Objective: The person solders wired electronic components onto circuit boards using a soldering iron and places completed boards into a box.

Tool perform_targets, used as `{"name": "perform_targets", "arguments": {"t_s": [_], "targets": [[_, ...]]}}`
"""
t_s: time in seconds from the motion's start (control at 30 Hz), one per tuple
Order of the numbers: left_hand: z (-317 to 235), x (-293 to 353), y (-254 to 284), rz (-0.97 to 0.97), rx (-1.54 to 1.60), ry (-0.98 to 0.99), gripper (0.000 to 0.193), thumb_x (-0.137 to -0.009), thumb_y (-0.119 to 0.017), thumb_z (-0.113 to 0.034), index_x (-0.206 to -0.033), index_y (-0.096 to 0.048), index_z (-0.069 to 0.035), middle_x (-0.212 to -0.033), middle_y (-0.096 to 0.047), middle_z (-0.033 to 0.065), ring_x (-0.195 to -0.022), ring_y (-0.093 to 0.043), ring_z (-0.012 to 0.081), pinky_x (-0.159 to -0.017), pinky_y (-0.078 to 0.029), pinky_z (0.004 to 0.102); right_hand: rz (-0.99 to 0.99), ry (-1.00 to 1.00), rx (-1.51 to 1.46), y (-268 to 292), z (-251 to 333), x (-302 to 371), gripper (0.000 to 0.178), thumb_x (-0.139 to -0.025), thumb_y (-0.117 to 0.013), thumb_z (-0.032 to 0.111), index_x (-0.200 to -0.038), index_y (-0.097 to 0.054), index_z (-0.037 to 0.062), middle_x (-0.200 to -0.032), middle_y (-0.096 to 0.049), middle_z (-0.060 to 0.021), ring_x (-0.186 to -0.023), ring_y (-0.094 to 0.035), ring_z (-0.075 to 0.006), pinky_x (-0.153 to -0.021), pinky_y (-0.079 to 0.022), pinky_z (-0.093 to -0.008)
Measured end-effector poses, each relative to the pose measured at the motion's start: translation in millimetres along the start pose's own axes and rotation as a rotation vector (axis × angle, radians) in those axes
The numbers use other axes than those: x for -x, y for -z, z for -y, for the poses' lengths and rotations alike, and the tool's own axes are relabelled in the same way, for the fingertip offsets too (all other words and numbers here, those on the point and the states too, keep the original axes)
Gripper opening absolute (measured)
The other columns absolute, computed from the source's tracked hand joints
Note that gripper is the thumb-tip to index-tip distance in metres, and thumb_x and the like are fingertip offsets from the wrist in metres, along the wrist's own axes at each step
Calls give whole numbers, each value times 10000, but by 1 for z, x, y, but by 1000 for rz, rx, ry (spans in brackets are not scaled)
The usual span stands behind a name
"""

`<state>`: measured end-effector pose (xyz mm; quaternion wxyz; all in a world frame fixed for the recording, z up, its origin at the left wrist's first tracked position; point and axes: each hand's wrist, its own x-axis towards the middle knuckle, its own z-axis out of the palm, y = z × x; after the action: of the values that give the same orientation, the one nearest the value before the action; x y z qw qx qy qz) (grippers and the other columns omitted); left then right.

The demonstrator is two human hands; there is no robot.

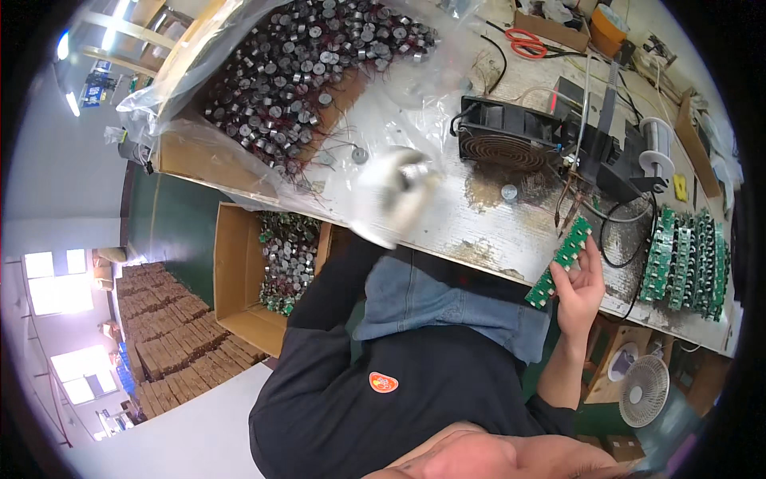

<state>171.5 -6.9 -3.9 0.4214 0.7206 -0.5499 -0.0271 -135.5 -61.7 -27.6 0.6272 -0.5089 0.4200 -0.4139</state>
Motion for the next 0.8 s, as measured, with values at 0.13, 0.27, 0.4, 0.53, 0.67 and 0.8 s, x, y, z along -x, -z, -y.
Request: {"name": "perform_targets", "arguments": {"t_s": [0.13, 0.27, 0.4, 0.53, 0.67, 0.8], "targets": [[31, -16, 38, 9, -361, 277, 350, -763, -743, -276, -982, -643, -22, -866, -635, 131, -760, -630, 246, -690, -507, 342, -13, 28, 13, 1, -4, -2, 670, -835, -599, -108, -1409, -255, -96, -1203, -531, -152, -740, -570, -77, -514, -432, -180], [39, -26, 28, 157, -503, 302, 364, -766, -740, -350, -855, -610, -22, -872, -602, 164, -807, -609, 337, -724, -490, 396, -29, 32, -7, -5, -2, -2, 667, -838, -595, -110, -1410, -251, -99, -1227, -532, -165, -765, -584, -93, -526, -445, -189], [44, -17, 14, 126, -400, 206, 271, -769, -718, -229, -746, -546, -22, -767, -552, 166, -738, -572, 350, -662, -464, 390, -12, 37, -17, -6, -3, -1, 673, -831, -598, -120, -1412, -259, -84, -1223, -531, -163, -786, -594, -104, -536, -447, -192], [17, -5, 12, 12, -404, 226, 344, -707, -780, -235, -882, -593, -5, -804, -604, 131, -769, -606, 277, -700, -492, 362, -27, 48, -22, -7, -4, -2, 691, -819, -606, -128, -1415, -261, -73, -1225, -528, -164, -773, -592, -99, -528, -453, -192], [19, 9, 17, 46, -362, 313, 376, -708, -789, -242, -904, -593, 13, -780, -628, 130, -723, -622, 290, -692, -505, 354, -13, 48, -22, -8, -2, -1, 675, -821, -596, -127, -1409, -269, -79, -1225, -525, -153, -769, -590, -92, -521, -453, -182], [24, 11, 15, 97, -212, 327, 302, -759, -750, -161, -930, -586, 28, -783, -640, 104, -707, -628, 197, -667, -501, 294, -47, 24, -6, -3, -2, 1, 698, -805, -619, -131, -1408, -270, -80, -1223, -516, -156, -733, -581, -89, -518, -451, -190]]}}
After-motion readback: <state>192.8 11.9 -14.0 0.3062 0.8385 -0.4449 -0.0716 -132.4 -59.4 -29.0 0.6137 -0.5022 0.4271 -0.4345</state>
